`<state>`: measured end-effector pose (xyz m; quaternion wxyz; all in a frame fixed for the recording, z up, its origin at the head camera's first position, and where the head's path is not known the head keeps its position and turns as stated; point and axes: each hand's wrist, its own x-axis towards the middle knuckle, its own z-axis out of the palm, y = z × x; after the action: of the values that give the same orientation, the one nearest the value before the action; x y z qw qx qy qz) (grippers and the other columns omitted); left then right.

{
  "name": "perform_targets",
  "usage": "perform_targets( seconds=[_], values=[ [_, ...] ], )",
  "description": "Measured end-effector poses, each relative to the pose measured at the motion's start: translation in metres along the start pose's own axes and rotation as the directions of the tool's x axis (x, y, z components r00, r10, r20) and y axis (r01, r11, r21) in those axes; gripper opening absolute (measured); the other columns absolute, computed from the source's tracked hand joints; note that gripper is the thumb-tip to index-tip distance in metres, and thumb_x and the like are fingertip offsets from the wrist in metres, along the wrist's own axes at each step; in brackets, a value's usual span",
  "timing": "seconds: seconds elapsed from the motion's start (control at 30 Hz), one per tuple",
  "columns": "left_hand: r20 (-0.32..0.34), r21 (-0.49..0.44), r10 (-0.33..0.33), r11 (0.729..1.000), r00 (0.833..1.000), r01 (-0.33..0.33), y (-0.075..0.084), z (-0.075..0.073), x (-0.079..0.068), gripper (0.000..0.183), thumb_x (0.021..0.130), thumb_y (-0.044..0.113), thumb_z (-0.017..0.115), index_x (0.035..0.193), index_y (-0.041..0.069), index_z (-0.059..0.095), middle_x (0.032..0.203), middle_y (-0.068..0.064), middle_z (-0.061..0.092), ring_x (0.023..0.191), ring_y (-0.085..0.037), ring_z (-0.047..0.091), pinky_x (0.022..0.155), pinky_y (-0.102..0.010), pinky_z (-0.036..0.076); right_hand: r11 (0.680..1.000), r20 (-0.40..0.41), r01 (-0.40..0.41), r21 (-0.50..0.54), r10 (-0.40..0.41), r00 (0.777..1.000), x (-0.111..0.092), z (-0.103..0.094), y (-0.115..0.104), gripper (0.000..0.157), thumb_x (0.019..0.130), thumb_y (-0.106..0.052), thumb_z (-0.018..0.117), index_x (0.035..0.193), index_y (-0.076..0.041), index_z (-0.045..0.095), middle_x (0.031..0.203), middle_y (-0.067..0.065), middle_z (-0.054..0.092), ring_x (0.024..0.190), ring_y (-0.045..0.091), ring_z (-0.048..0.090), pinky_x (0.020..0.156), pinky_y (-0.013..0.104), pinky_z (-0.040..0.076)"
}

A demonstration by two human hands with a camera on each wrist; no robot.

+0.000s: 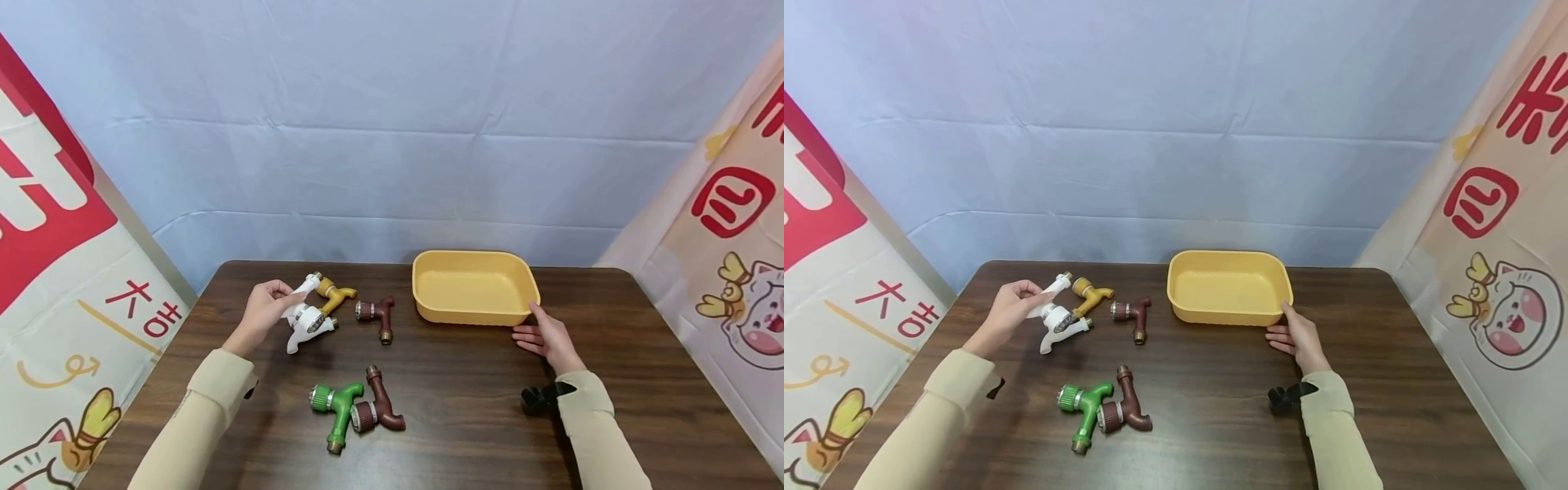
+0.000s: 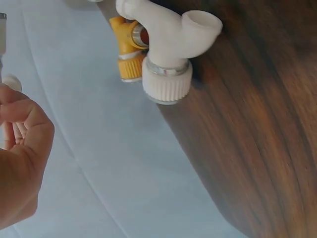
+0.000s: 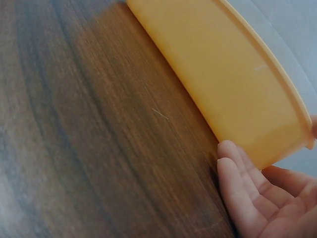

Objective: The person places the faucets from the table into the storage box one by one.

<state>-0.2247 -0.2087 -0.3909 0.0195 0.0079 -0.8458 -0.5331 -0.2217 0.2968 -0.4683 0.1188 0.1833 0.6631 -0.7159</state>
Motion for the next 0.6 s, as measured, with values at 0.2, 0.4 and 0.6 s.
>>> perform_targets(
  seconds=[0.2,0.4,0.6],
  values=[
    [-0.013,-0.042,-0.005,0.999,1.000,0.004,0.005,0.004,0.004,0.023,0.083,0.022,0.069,0.082,0.002,0.058,0.056,0.003,0.044,0.050,-0.009,0.035,0.049,-0.026,0.033,1.000,-0.010,-0.005,-0.005,0.005,1.000,0.000,0.000,0.000,0.084,0.090,-0.055,0.044,0.148,-0.006,0.009,0.074,-0.001,0.066,0.069,0.013,0.067,0.069,0.029,0.054],
    [0.015,-0.058,0.011,0.998,1.000,-0.010,0.021,0.007,0.003,0.022,0.083,0.018,0.068,0.082,-0.001,0.057,0.059,0.002,0.046,0.052,-0.008,0.035,0.051,-0.026,0.033,1.000,-0.023,-0.005,0.000,0.005,1.000,0.000,-0.001,0.000,0.084,0.090,-0.055,0.044,0.148,-0.006,0.008,0.074,-0.001,0.066,0.069,0.013,0.067,0.069,0.030,0.054],
    [0.004,-0.048,0.026,0.999,1.000,-0.026,0.018,0.009,0.013,0.022,0.083,0.019,0.069,0.082,0.000,0.058,0.059,0.003,0.046,0.052,-0.009,0.037,0.051,-0.026,0.034,1.000,-0.026,-0.005,0.003,0.005,1.000,0.001,0.000,0.001,0.084,0.089,-0.055,0.045,0.148,-0.006,0.010,0.074,0.000,0.066,0.069,0.013,0.067,0.069,0.029,0.054]
  ],
)
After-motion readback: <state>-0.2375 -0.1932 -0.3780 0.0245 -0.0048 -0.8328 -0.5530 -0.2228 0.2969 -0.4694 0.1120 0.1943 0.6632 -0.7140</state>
